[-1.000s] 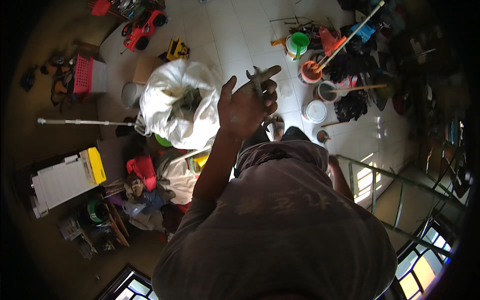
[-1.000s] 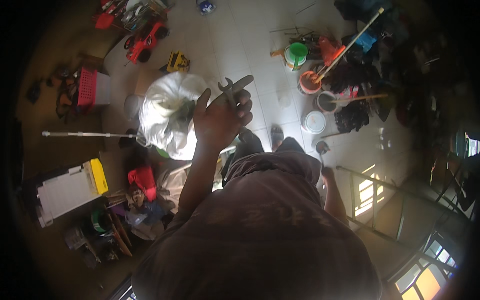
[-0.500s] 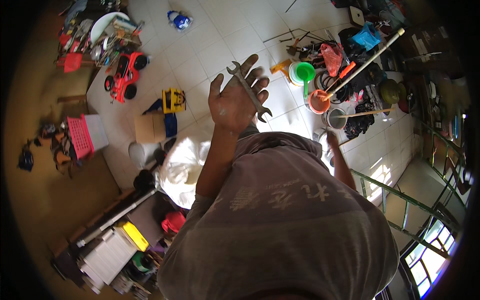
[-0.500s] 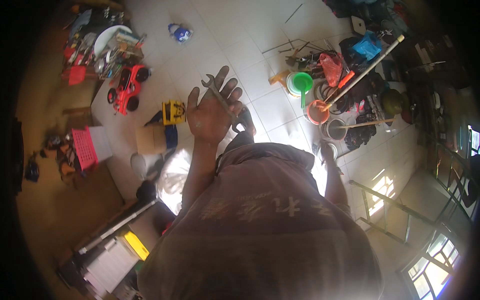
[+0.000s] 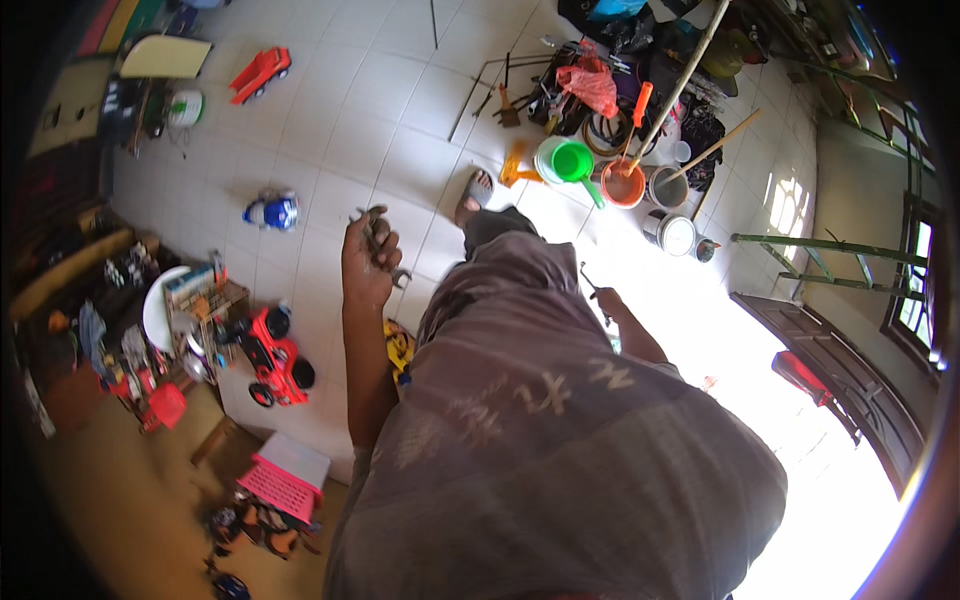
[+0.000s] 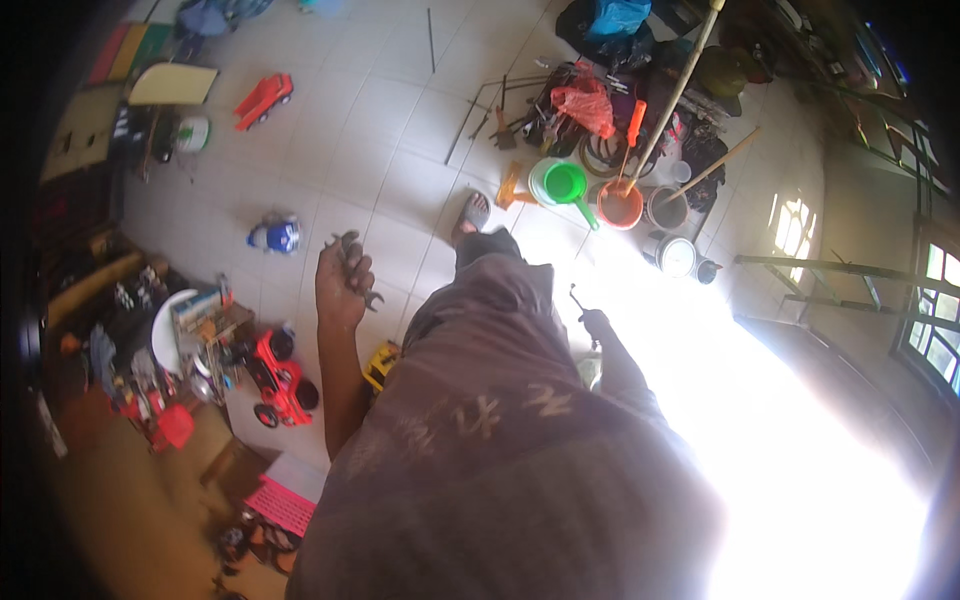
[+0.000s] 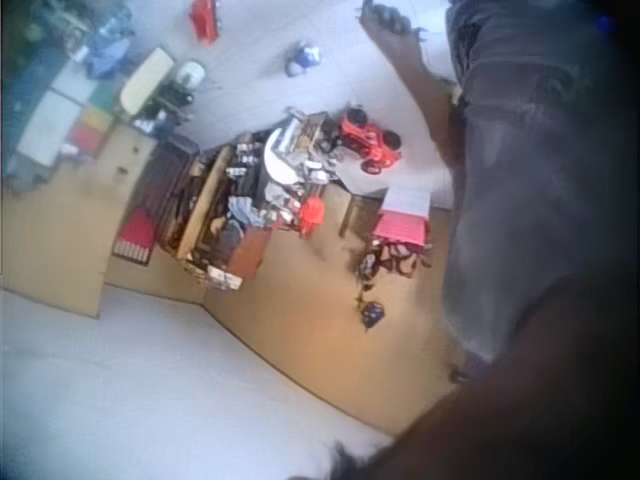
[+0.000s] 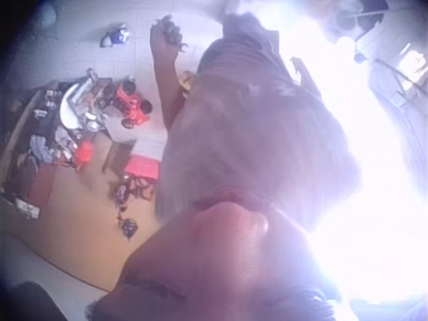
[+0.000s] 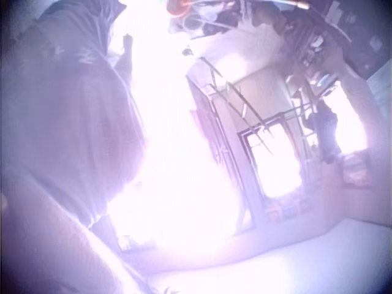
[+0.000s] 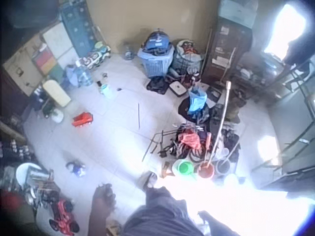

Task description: The person sits on a tiled floor and uses a wrench to tighten bolts on a metal frame structure. They repeatedly adjust the frame and use the wrench on different joints.

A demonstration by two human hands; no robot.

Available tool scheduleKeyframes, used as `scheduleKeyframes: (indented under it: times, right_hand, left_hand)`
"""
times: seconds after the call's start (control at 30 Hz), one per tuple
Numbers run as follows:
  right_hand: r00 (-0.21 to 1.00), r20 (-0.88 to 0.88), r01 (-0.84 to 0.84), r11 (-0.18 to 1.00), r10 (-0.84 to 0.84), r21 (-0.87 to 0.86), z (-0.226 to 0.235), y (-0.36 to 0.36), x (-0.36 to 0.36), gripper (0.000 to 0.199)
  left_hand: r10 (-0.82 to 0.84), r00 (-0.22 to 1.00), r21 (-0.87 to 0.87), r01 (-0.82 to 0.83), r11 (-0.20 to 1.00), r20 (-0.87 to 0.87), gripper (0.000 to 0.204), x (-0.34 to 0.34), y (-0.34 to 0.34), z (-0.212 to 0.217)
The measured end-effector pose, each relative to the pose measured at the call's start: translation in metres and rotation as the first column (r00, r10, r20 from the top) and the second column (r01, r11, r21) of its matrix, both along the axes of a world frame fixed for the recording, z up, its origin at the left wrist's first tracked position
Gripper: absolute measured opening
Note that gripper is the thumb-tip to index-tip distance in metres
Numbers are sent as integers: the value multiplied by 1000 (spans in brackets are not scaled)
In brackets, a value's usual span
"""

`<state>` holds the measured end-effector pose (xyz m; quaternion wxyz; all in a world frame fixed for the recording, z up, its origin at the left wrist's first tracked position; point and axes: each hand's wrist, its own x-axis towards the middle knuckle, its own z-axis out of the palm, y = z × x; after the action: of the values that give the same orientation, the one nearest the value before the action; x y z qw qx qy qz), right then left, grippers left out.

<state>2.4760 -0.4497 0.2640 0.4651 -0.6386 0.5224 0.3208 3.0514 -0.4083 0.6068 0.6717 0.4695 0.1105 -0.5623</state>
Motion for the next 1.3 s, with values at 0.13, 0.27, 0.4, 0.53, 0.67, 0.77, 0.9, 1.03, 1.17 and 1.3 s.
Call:
scheduleKeyframes:
  times: [0.13, 0.27, 0.4, 0.53, 0.67, 0.77, 0.9, 1.03, 1.17, 1.3]
  right_hand:
    - [927, -73, 375, 917, -369, 133, 60, -68, 203, 23]
    - [810, 264, 566, 816, -524, -117, 34, -107, 276, 20]
    - [697, 231, 711, 696, -679, -100, 32, -159, 345, 24]
    - [544, 247, 839, 515, -802, -178, -34, -202, 406, 28]
    - [487, 94, 824, 421, -868, -378, -106, -245, 472, 40]
    - [340, -122, 886, 362, -932, -289, -143, -313, 525, 40]
    - [511, 3, 847, 503, -859, -171, -292, -346, 546, 37]
    - [401, 49, 884, 372, -915, -282, -390, -407, 571, 25]
    - [529, 30, 778, 470, -848, -418, -474, -372, 557, 26]
    - [490, 136, 813, 395, -861, -428, -413, -410, 564, 27]
  left_hand:
    - [-31, 999, 171, 27, 985, 20, 23, 74, -49, -3]
    - [-282, 953, 126, 295, 947, -113, 23, 128, -142, -29]
    - [-527, 831, 98, 548, 831, -177, 23, 159, -267, -68]
    - [-723, 650, 128, 758, 640, -234, 23, 174, -395, -141]
    - [-859, 453, 333, 869, 366, -237, 20, 183, -500, -234]
    - [-855, 472, 423, 834, 355, -213, 19, 197, -552, -346]
    - [-814, 543, 584, 735, 343, -205, 18, 208, -557, -475]
    - [-842, 438, 576, 794, 197, -316, 14, 232, -510, -537]
    - [-783, 354, 528, 848, 39, -511, 21, 208, -500, -548]
    - [-868, 311, 451, 885, 115, -388, 18, 204, -509, -548]
